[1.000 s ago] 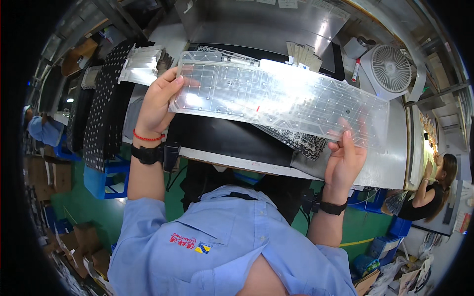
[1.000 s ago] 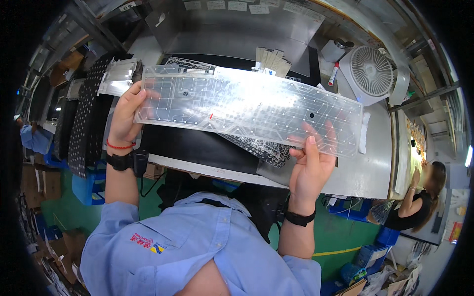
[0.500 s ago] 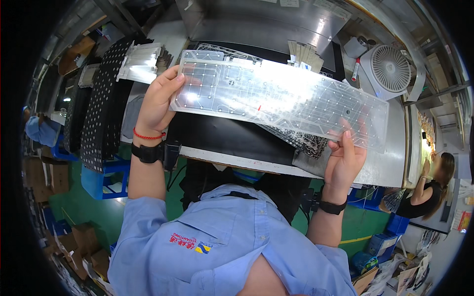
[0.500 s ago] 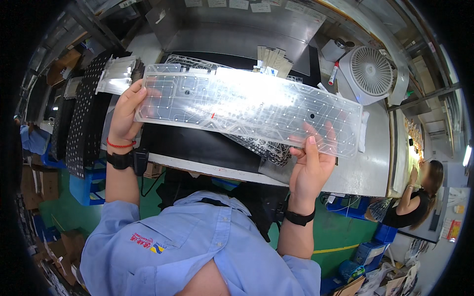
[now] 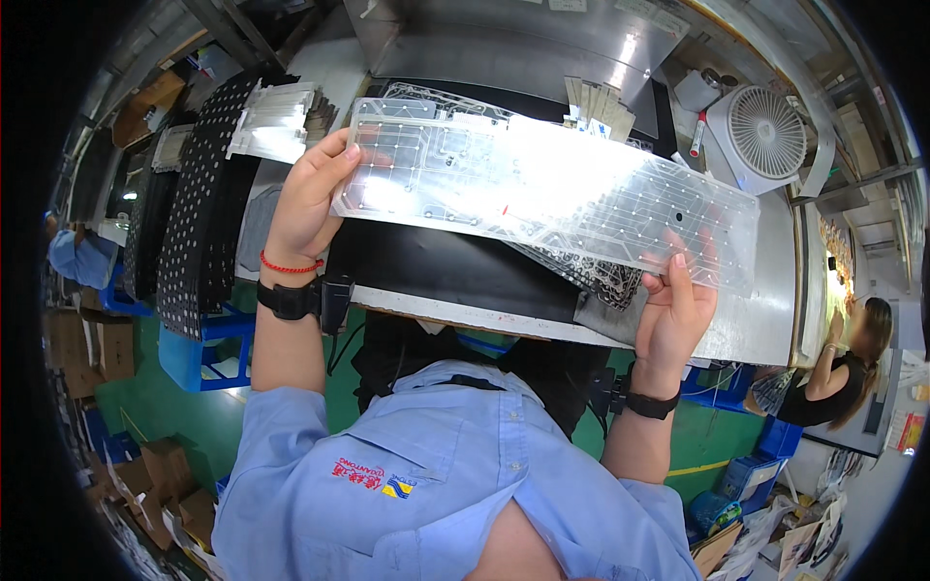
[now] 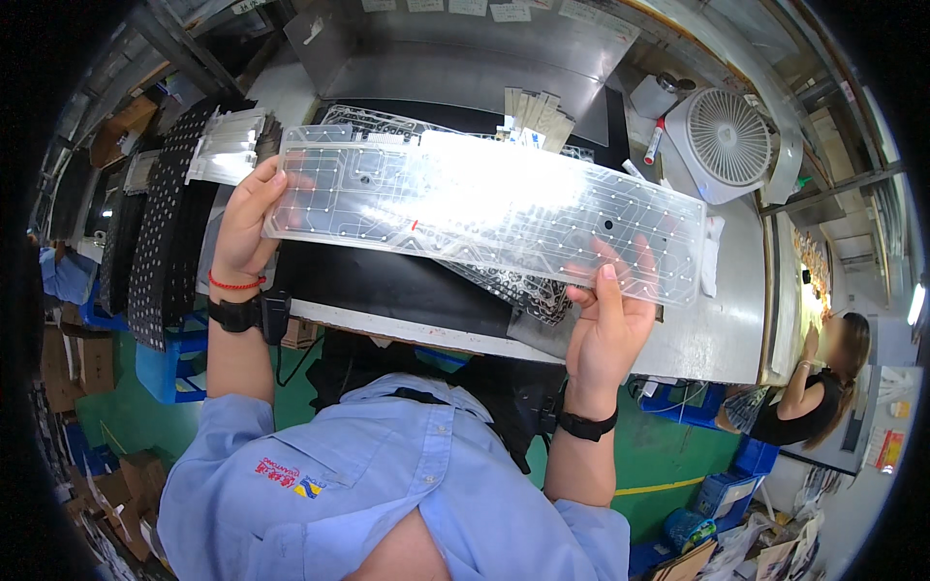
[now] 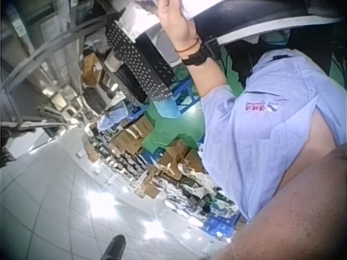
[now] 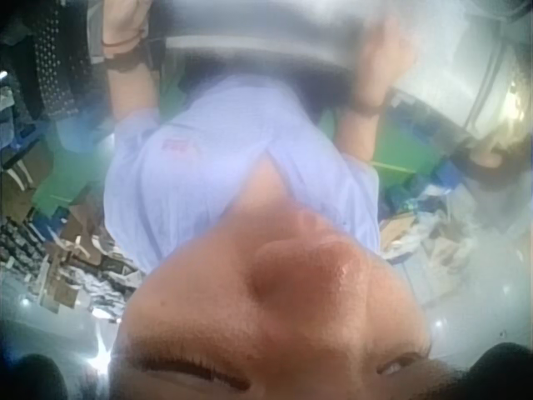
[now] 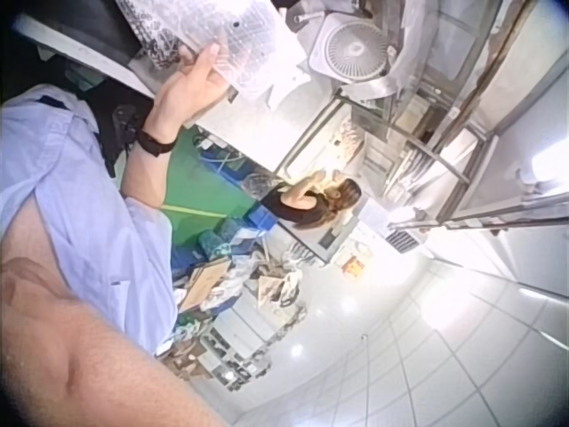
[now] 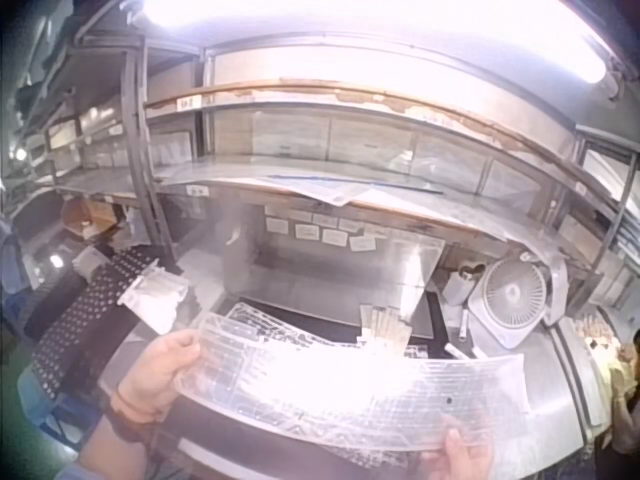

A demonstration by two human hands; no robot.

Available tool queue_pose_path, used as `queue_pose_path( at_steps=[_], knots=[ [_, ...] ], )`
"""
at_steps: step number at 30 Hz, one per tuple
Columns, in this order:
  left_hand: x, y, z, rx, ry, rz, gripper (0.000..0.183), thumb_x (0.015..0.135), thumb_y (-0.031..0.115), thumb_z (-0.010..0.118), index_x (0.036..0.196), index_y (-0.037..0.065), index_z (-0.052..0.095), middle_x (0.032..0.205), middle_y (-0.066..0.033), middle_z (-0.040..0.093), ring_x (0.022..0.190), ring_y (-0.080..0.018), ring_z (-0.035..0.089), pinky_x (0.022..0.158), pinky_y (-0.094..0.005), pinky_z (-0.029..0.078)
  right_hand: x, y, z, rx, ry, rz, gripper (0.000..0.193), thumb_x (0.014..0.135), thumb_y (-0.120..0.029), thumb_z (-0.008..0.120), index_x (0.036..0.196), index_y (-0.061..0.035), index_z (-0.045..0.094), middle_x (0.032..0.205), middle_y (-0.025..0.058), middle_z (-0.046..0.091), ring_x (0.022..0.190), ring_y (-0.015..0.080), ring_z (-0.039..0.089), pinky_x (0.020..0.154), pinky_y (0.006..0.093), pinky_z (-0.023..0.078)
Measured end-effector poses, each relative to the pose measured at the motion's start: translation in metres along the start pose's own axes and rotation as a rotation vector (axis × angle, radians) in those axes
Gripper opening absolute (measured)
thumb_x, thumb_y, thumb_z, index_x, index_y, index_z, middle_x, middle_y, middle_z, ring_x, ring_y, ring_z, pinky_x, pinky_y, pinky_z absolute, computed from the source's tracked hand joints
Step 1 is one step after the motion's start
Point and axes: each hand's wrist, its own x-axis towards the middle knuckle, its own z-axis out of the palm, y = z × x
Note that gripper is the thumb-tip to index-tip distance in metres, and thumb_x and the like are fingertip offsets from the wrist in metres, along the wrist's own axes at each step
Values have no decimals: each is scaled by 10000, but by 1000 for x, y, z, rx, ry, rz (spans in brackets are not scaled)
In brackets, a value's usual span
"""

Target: Sorting, inspecting, and wiping keyboard membrane components on an assembly floor.

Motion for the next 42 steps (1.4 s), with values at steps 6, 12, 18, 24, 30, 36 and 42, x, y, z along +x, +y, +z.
queue_pose_path(
  at_steps=[6, 12, 18, 24, 30, 36, 42],
  knots=[
    [2, -10, -28, 8, 86, 74, 292, 1042, 166, 542, 1293, 20, 575, 1097, -129, 710, 790, -58, 657, 628, -182, 516, -18, 7, 13, -68, 116, -140, 571, 987, -22, 572, 1488, 12, 302, 1138, 149, 604, 912, 165, 627, 678, 243, 545],
    [10, -12, -34, -60, 309, 124, 301, 1037, 176, 561, 1309, 47, 573, 1132, -87, 698, 855, -36, 632, 634, -149, 484, -73, 26, 21, -112, -378, 434, 506, 988, -70, 622, 1422, -9, 368, 1225, 120, 566, 1062, 156, 581, 908, 279, 490],
    [6, -19, -36, -100, 308, 136, 357, 1040, 169, 553, 1367, 26, 539, 1243, -101, 646, 1093, -112, 615, 808, -188, 509, -74, 29, 35, -82, -436, 605, 486, 1009, -212, 630, 1410, 7, 466, 1491, 162, 430, 1442, 263, 361, 1174, 375, 300],
    [-9, -28, -64, -163, 302, 140, 381, 1058, 133, 505, 1409, -14, 483, 1294, -142, 615, 1197, -201, 588, 1014, -320, 484, -33, 48, 46, 35, -401, 593, 510, 986, -204, 664, 1399, 21, 467, 1380, 151, 524, 1316, 226, 478, 1116, 354, 370],
    [-18, -32, -71, -164, 235, 93, 358, 1065, 133, 495, 1401, 9, 479, 1267, -127, 623, 1147, -176, 606, 1009, -302, 481, 10, 43, 46, -160, -501, 532, 437, 974, -189, 654, 1348, 0, 529, 1175, 61, 607, 1031, 124, 560, 948, 267, 438],
    [-42, -41, -75, -80, 119, -40, 271, 1048, 128, 527, 1299, 27, 547, 1180, -90, 653, 1025, -145, 623, 910, -279, 499, 44, 3, -32, -662, -876, 268, 357, 986, -227, 662, 1297, -52, 646, 1292, 102, 659, 1227, 184, 584, 1060, 340, 443],
    [-51, -51, -58, 58, 48, -204, 200, 1041, 133, 535, 1204, 23, 575, 1002, -93, 684, 689, -83, 610, 603, -209, 498, 139, -47, -178, -1270, -236, -56, 317, 911, -98, 638, 1217, -29, 674, 1133, 156, 713, 1033, 275, 676, 894, 364, 526]
  ],
)
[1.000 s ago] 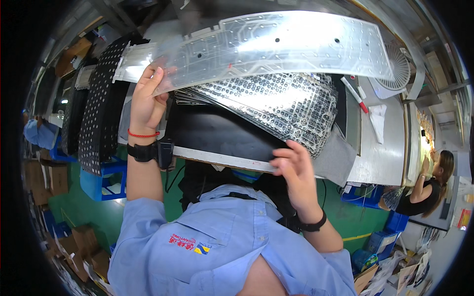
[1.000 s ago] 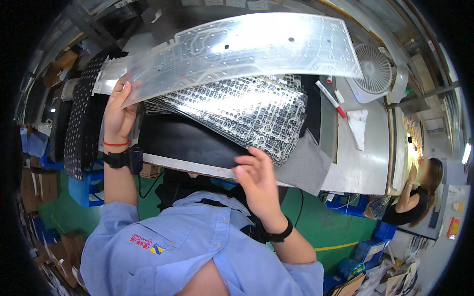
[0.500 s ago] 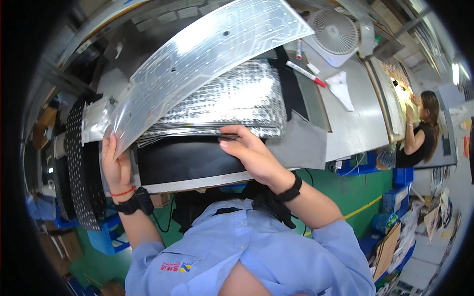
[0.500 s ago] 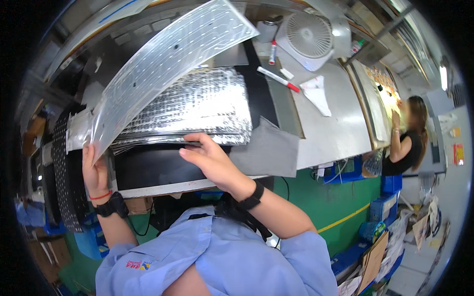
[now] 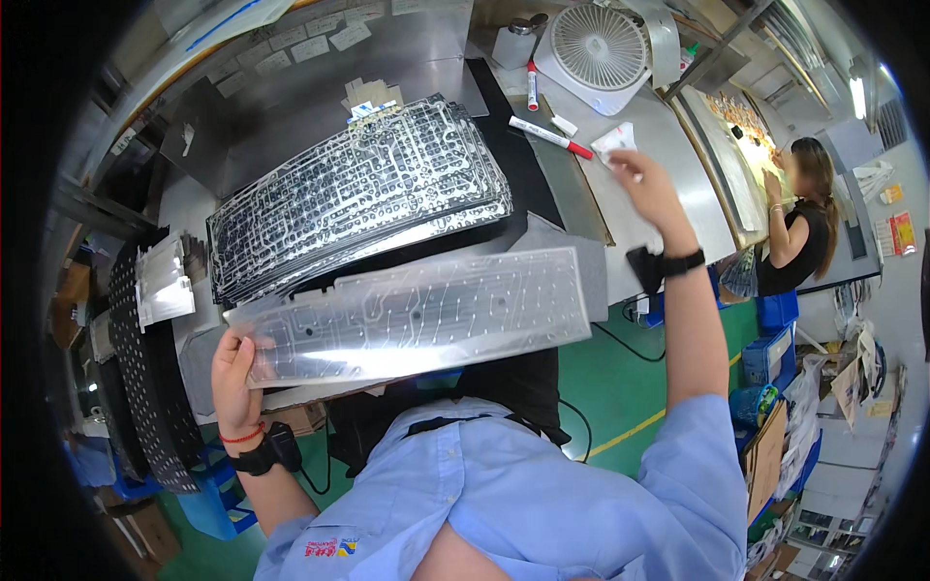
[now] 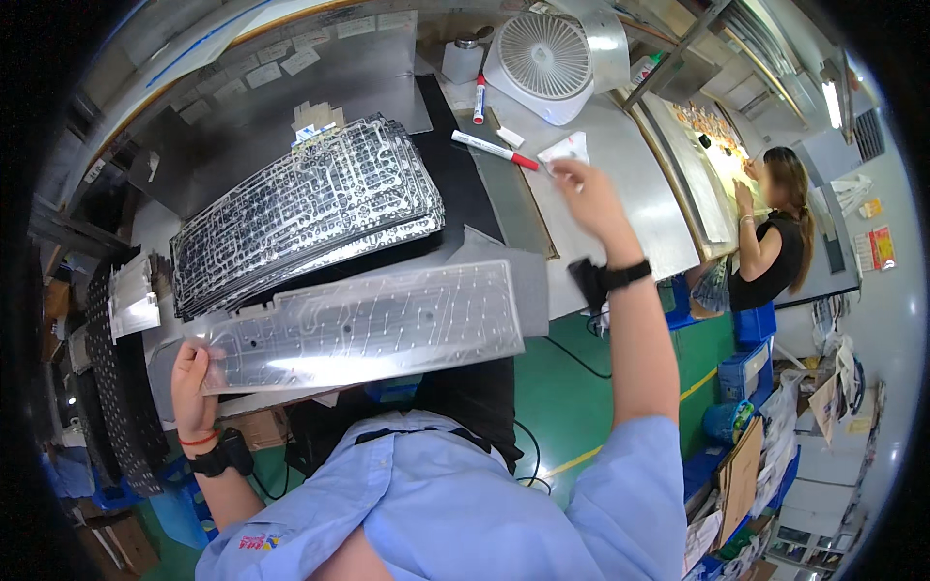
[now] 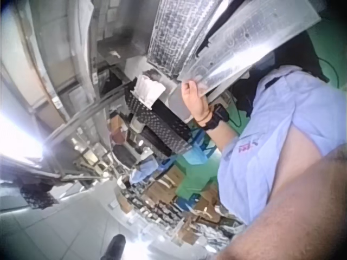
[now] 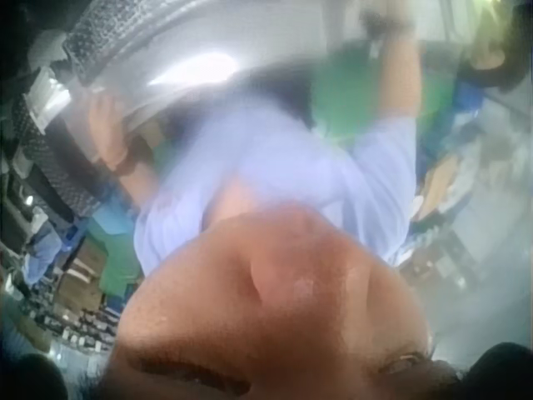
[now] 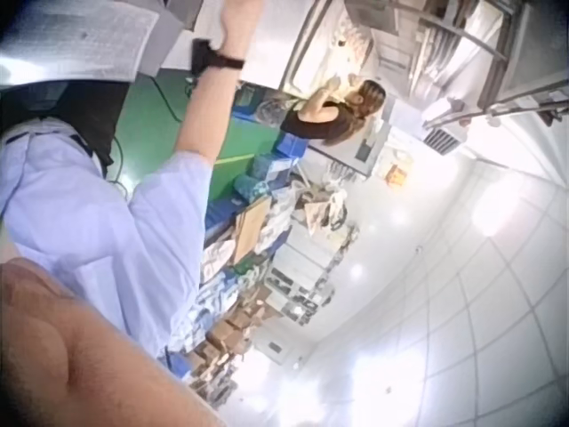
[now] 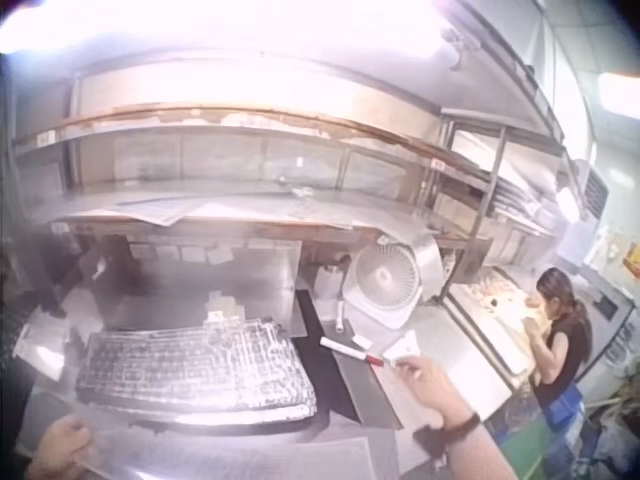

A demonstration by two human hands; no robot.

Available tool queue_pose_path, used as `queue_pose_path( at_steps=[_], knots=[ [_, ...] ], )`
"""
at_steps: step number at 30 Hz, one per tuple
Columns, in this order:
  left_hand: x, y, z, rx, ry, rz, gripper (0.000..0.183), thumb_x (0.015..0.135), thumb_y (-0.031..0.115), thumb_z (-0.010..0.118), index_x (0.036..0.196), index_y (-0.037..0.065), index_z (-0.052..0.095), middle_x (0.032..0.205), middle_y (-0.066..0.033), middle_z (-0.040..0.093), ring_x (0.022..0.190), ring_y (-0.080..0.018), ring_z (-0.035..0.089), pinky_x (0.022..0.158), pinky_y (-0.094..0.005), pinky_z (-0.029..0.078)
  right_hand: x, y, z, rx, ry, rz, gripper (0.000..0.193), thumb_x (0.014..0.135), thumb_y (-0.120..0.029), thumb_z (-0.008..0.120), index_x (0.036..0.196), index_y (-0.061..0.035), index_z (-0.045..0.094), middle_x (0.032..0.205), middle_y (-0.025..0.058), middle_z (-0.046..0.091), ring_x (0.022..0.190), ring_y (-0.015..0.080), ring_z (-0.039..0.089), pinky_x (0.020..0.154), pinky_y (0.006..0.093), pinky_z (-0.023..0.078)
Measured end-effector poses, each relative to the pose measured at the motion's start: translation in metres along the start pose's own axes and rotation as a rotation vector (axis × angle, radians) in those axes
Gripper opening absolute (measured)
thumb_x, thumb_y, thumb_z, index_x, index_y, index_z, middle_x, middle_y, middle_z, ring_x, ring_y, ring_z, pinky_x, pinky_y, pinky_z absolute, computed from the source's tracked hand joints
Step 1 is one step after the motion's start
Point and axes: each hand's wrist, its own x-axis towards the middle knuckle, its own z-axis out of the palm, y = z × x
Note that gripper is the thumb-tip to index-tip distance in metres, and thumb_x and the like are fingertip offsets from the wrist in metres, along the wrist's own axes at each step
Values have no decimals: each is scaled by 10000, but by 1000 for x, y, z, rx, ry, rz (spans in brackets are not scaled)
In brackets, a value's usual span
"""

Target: Sorting, inspecting, and wiping keyboard membrane components on an assembly floor.

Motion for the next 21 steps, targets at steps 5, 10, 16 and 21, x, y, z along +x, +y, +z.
queue_pose_path(
  at_steps=[5, 10, 16, 21],
  knots=[
    [6, -3, 46, 83, -13, -14, 222, 1050, 140, 514, 1220, 7, 565, 1028, -97, 688, 696, -92, 621, 642, -219, 529, 45, 63, -8, -342, 234, -426, 317, 899, -125, 657, 1208, -67, 697, 1188, 196, 682, 1088, 390, 629, 955, 431, 496],
    [-6, -14, 82, 112, 50, -15, 282, 1044, 93, 487, 1300, -15, 534, 1089, -102, 681, 854, -108, 641, 778, -242, 533, 58, 67, -9, -551, 78, -184, 248, 898, -200, 667, 1093, -60, 730, 1088, 176, 698, 995, 398, 631, 901, 439, 497],
    [-12, -11, 91, 284, 111, -19, 455, 1011, 22, 497, 1448, -19, 380, 1256, -108, 601, 973, -133, 628, 857, -252, 518, 95, 42, -46, 209, 352, 50, 235, 950, -207, 640, 1058, -5, 691, 892, 85, 689, 875, 193, 660, 775, 334, 509],
    [-15, -22, 95, 614, 250, 264, 434, 968, 38, 565, 1390, -3, 468, 1248, -127, 565, 1039, -179, 578, 849, -286, 515, 133, -42, -33, 659, 129, 34, 195, 958, -197, 649, 975, -5, 678, 869, 51, 674, 749, 123, 644, 661, 278, 498]
  ],
)
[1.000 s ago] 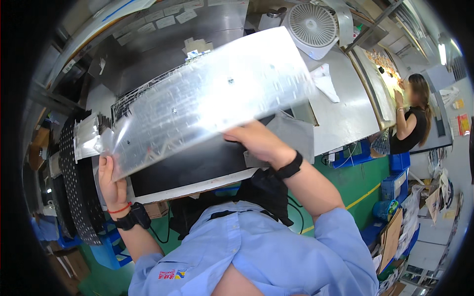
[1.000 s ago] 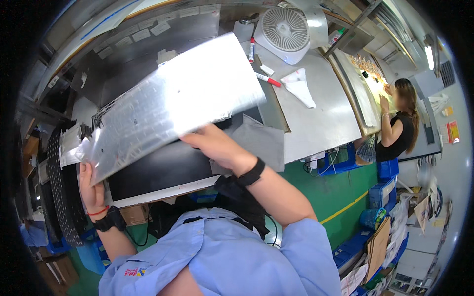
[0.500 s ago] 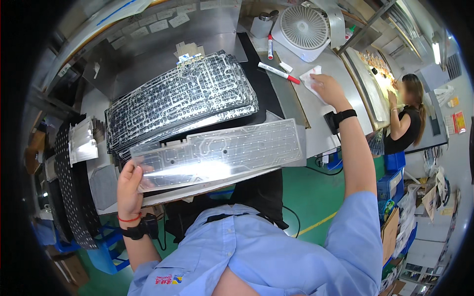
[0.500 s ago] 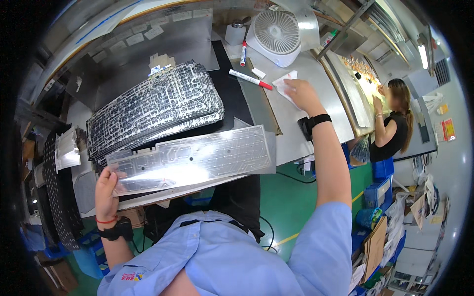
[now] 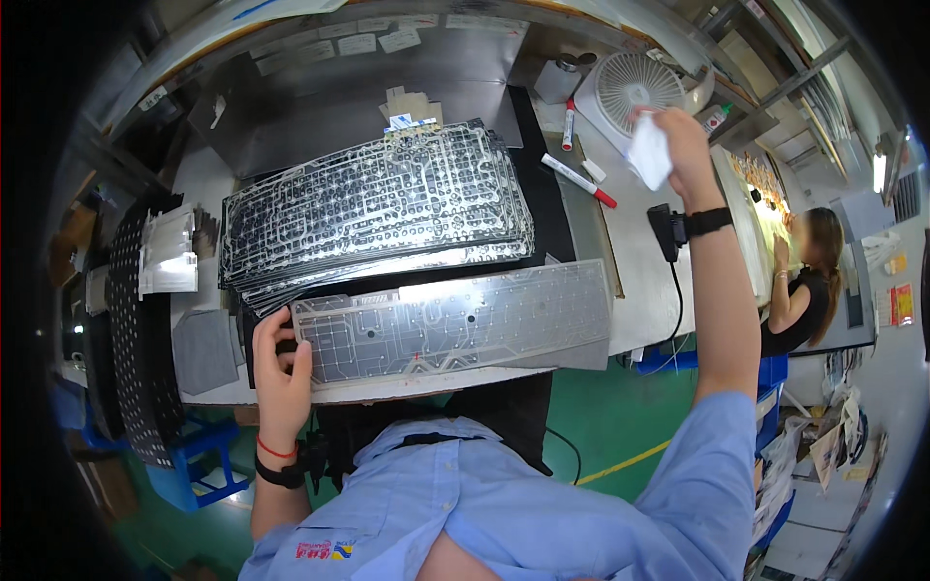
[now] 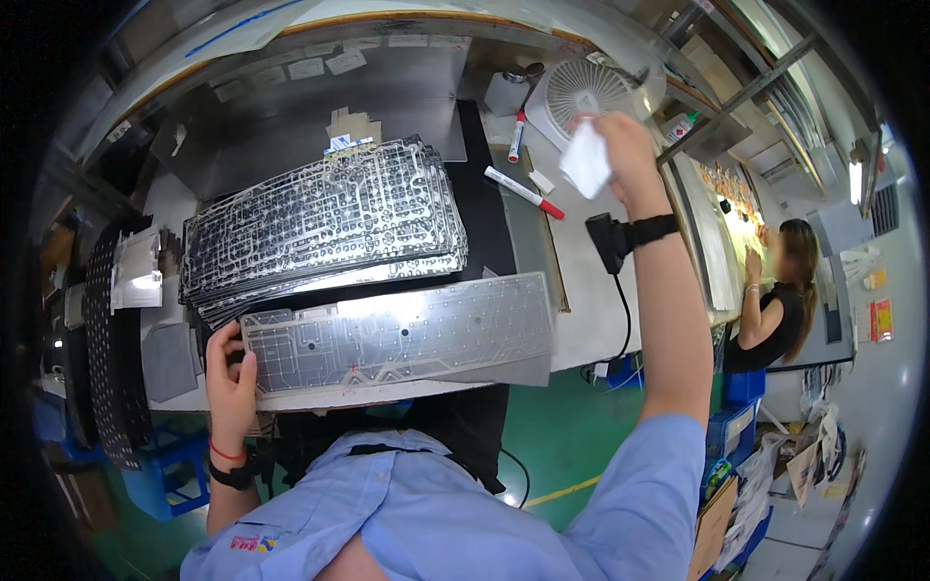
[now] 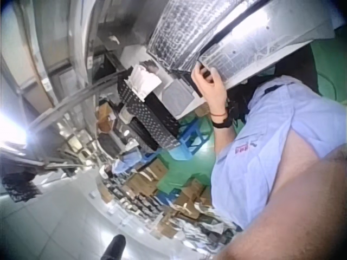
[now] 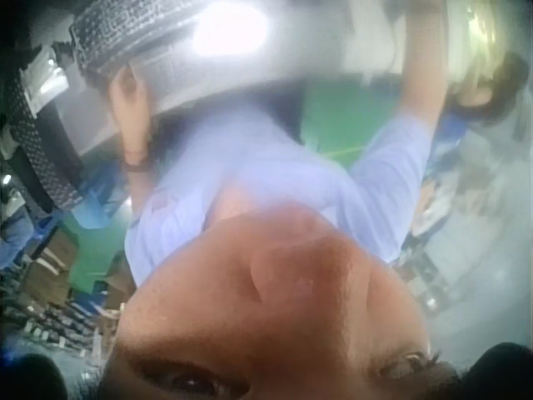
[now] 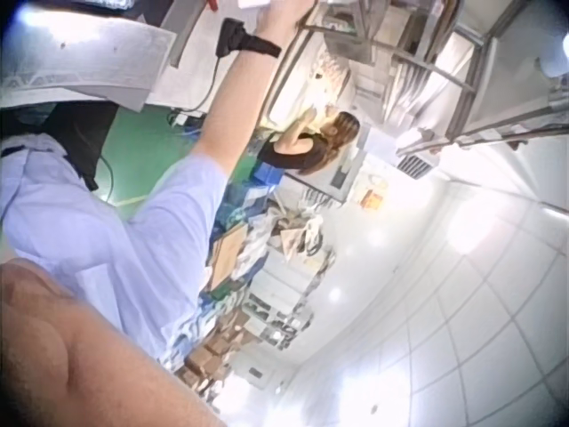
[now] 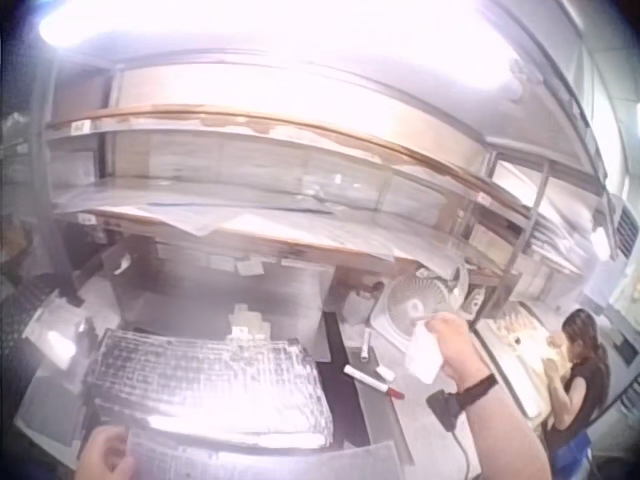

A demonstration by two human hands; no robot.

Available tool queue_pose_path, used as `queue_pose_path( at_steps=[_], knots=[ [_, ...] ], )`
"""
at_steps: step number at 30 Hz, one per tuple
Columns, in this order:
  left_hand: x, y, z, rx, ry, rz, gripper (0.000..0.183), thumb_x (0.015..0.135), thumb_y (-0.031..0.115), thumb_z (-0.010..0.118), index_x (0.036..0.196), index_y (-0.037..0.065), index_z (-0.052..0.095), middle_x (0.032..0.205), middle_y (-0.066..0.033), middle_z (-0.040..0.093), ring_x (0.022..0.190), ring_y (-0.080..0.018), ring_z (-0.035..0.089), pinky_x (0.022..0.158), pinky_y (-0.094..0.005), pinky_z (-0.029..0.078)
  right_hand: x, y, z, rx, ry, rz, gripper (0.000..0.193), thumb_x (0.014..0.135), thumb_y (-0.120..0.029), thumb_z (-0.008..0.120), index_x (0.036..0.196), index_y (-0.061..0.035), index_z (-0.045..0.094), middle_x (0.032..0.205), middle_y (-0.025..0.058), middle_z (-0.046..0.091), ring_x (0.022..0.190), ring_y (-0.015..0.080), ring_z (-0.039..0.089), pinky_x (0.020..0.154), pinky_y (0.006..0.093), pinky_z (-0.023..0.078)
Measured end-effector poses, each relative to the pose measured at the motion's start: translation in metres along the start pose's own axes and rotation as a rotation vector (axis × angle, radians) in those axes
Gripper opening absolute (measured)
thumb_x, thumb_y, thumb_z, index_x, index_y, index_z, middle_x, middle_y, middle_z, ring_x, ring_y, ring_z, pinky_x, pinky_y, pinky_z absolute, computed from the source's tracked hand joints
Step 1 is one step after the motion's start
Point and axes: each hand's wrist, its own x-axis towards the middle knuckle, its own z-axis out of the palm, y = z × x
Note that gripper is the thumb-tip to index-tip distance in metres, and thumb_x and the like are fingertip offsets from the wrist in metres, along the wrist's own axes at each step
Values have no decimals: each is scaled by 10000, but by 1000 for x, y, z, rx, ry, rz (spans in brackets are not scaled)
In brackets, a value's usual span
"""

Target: Sorting, inspecting, and wiping keyboard membrane components on an assembly floor.

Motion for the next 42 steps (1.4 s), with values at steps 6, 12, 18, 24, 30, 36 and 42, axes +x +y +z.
queue_pose_path(
  at_steps=[6, 12, 18, 24, 30, 36, 42],
  knots=[
    [-8, 17, -14, 500, -39, 341, 409, 792, 69, 719, 1186, 17, 624, 1219, -175, 568, 1112, -370, 529, 975, -450, 436, 26, 11, 87, -663, 16, -511, 158, 913, -154, 667, 961, -3, 676, 830, 160, 687, 747, 292, 678, 684, 397, 516],
    [3, 22, -7, 374, -390, 484, 331, 763, 68, 721, 1086, 26, 662, 1207, -163, 595, 1134, -379, 545, 994, -468, 441, 106, 38, 92, -1185, 292, -779, 173, 859, -43, 581, 1005, -19, 670, 1008, 202, 651, 845, 399, 690, 753, 485, 567],
    [7, 12, -4, 377, -384, 439, 347, 759, 95, 755, 1094, 44, 683, 1199, -128, 624, 1120, -365, 570, 974, -470, 457, 141, 43, 97, -1339, 205, -712, 174, 860, -100, 613, 995, -37, 703, 1101, 179, 632, 1008, 379, 659, 846, 480, 561],
    [7, 11, -5, 407, -400, 432, 340, 764, 110, 751, 1093, 54, 688, 1188, -114, 637, 1107, -355, 576, 949, -458, 451, 167, 75, 92, -1331, 88, -979, 165, 895, -115, 587, 970, -14, 693, 1109, 207, 628, 1023, 417, 614, 887, 489, 506],
    [11, 19, -7, 555, -560, 472, 500, 771, 263, 786, 1221, 78, 666, 1350, -104, 596, 1239, -348, 521, 1028, -471, 400, 146, 67, 67, -1296, 34, -773, 331, 831, 46, 536, 1128, 16, 679, 1126, 232, 644, 1047, 416, 619, 914, 453, 510],
    [0, 18, -14, 638, -518, 570, 430, 761, 232, 797, 1143, 61, 701, 1347, -71, 624, 1225, -310, 557, 986, -432, 457, -51, -13, 99, -950, -263, -747, 298, 909, 15, 597, 1192, -15, 685, 1119, 185, 647, 1014, 359, 645, 887, 363, 505],
    [-8, 11, -11, 684, -491, 672, 413, 781, 234, 789, 1145, 61, 703, 1332, -82, 630, 1193, -321, 575, 986, -438, 466, -243, -46, 110, -718, -273, -615, 457, 848, 157, 567, 1237, -51, 683, 1157, 158, 629, 983, 280, 651, 822, 313, 518]
  ],
)
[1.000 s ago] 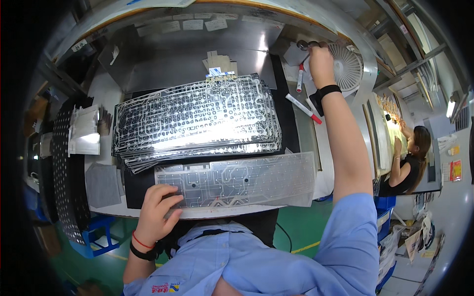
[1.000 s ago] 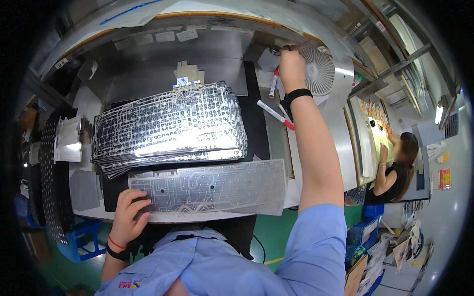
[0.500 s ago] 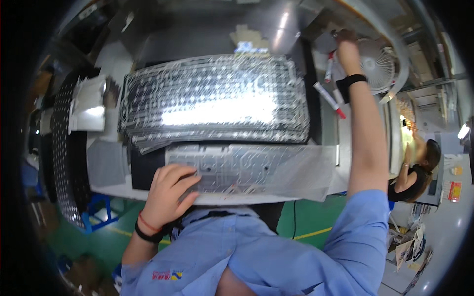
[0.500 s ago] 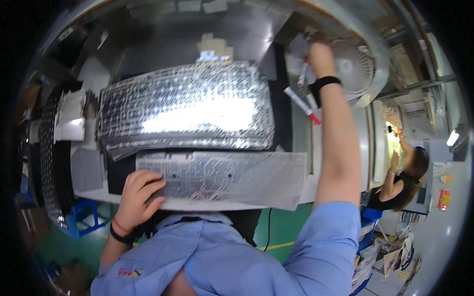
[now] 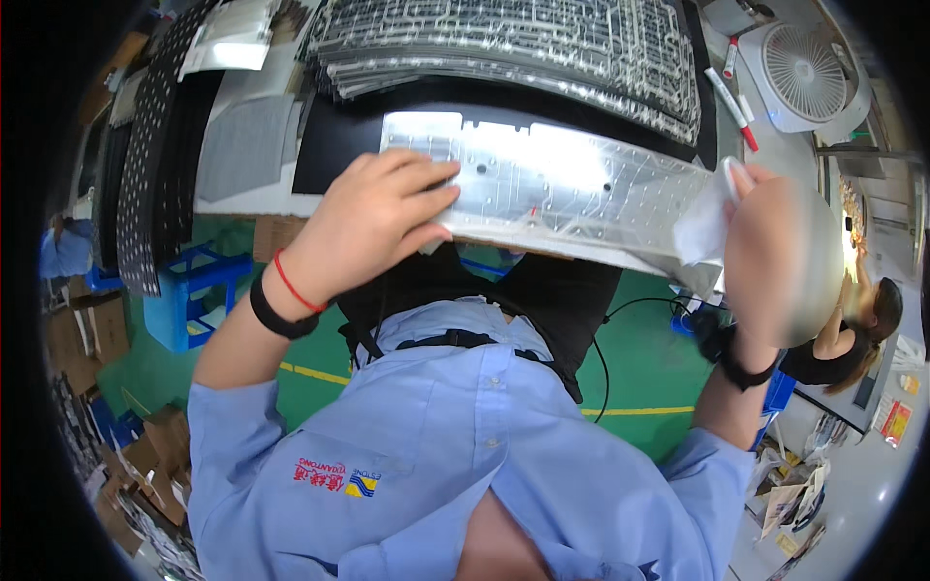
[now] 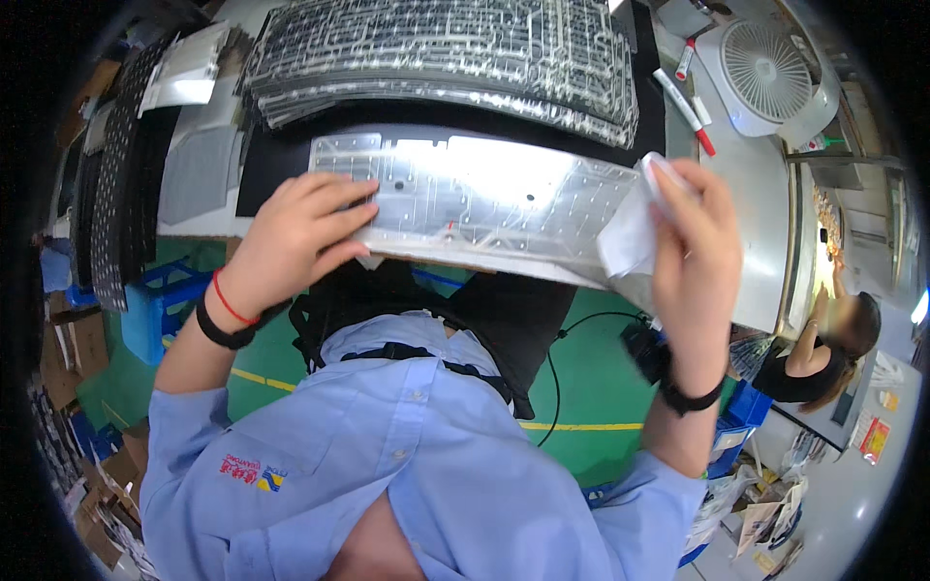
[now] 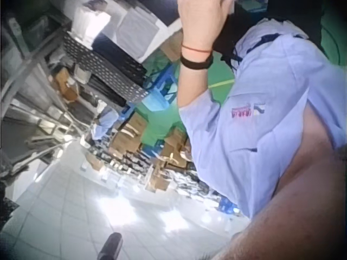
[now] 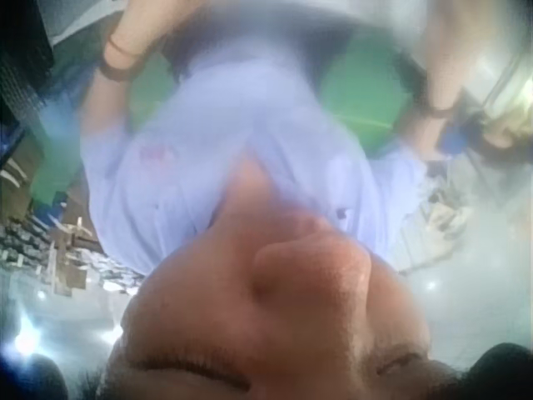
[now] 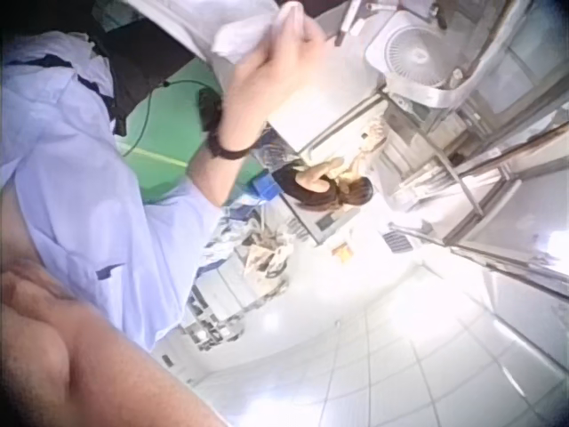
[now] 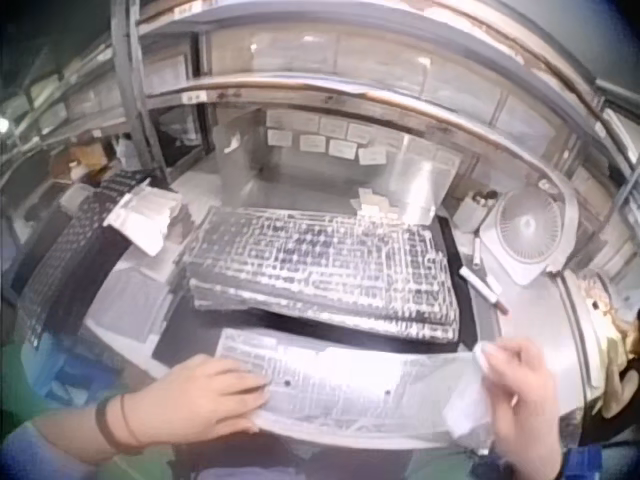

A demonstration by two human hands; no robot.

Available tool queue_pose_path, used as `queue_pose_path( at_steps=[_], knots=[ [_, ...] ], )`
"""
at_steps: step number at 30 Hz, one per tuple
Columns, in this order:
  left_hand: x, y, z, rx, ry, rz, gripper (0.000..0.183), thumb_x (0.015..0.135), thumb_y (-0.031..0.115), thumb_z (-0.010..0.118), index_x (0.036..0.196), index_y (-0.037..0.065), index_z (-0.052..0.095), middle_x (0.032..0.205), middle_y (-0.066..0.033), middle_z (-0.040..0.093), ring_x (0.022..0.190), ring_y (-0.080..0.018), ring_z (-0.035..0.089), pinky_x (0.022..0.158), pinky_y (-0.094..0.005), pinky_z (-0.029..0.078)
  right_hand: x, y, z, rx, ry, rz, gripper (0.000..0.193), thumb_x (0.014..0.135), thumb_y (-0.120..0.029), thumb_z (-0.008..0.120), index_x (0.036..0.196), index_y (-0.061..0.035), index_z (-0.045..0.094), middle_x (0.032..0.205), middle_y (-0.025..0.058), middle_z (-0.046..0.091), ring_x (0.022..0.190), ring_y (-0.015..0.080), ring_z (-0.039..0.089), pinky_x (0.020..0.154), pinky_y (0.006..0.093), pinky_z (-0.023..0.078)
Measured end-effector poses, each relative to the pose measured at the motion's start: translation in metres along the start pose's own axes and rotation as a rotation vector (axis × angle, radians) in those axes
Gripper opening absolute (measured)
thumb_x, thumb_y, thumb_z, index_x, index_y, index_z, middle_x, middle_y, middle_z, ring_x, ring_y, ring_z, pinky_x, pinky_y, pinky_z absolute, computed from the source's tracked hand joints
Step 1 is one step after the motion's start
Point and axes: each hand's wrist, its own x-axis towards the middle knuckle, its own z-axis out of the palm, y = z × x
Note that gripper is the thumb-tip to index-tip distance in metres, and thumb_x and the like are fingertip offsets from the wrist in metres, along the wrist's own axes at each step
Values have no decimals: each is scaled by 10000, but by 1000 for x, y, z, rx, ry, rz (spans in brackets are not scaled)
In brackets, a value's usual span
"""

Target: Sorting, inspecting, and wiping keyboard membrane components on an assembly floor.

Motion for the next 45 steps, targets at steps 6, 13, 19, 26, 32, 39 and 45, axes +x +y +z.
queue_pose_path(
  at_steps=[6, 13, 19, 26, 32, 39, 45],
  knots=[
    [3, 2, -4, 89, 1, 71, 307, 821, 151, 754, 1105, 44, 712, 1268, -80, 673, 1113, -291, 618, 942, -384, 532, -72, -62, 60, 174, 57, 73, 410, 816, 162, 610, 1169, -27, 702, 1138, 170, 630, 999, 313, 648, 839, 340, 530],
    [16, -3, -10, 119, 17, 50, 118, 880, 103, 699, 983, 53, 729, 894, -124, 727, 768, -314, 700, 704, -377, 563, -90, -93, 108, 269, 70, 54, 402, 781, 160, 638, 1144, 0, 706, 1168, 171, 616, 1038, 336, 621, 877, 370, 527],
    [19, -18, -13, -224, -17, -61, 124, 918, 107, 665, 980, 19, 724, 901, -113, 737, 799, -219, 712, 730, -317, 550, -79, -96, 120, 201, 89, 8, 490, 680, 161, 628, 1140, 6, 690, 1175, 173, 608, 1016, 353, 606, 851, 406, 532],
    [23, -31, -3, -696, -52, -359, 203, 966, 161, 624, 942, -18, 716, 832, -38, 690, 751, -73, 586, 700, -245, 493, -59, -98, 122, 145, 81, 9, 465, 673, 138, 618, 1121, 33, 682, 1171, 189, 605, 978, 363, 605, 840, 426, 517],
    [27, -40, -3, -730, -181, -459, 188, 1003, 139, 595, 989, -22, 690, 953, -52, 716, 902, -92, 642, 840, -261, 514, -49, -100, 135, 120, 50, 36, 438, 697, 109, 625, 1129, 55, 663, 1162, 189, 603, 986, 365, 602, 847, 419, 514],
    [25, -37, 1, -741, -146, -459, 186, 999, 141, 600, 980, -23, 684, 942, -36, 707, 876, -73, 618, 808, -239, 501, -35, -99, 137, 46, -88, -79, 387, 722, 43, 647, 1108, 47, 678, 1146, 157, 611, 987, 327, 604, 841, 401, 508],
    [26, -39, 4, -778, -114, -458, 187, 998, 149, 604, 974, -18, 684, 936, -32, 706, 854, -69, 601, 786, -235, 492, -44, -88, 122, -12, -158, -176, 383, 761, -25, 639, 1131, 69, 655, 1146, 134, 587, 990, 291, 584, 818, 378, 488]
  ],
)
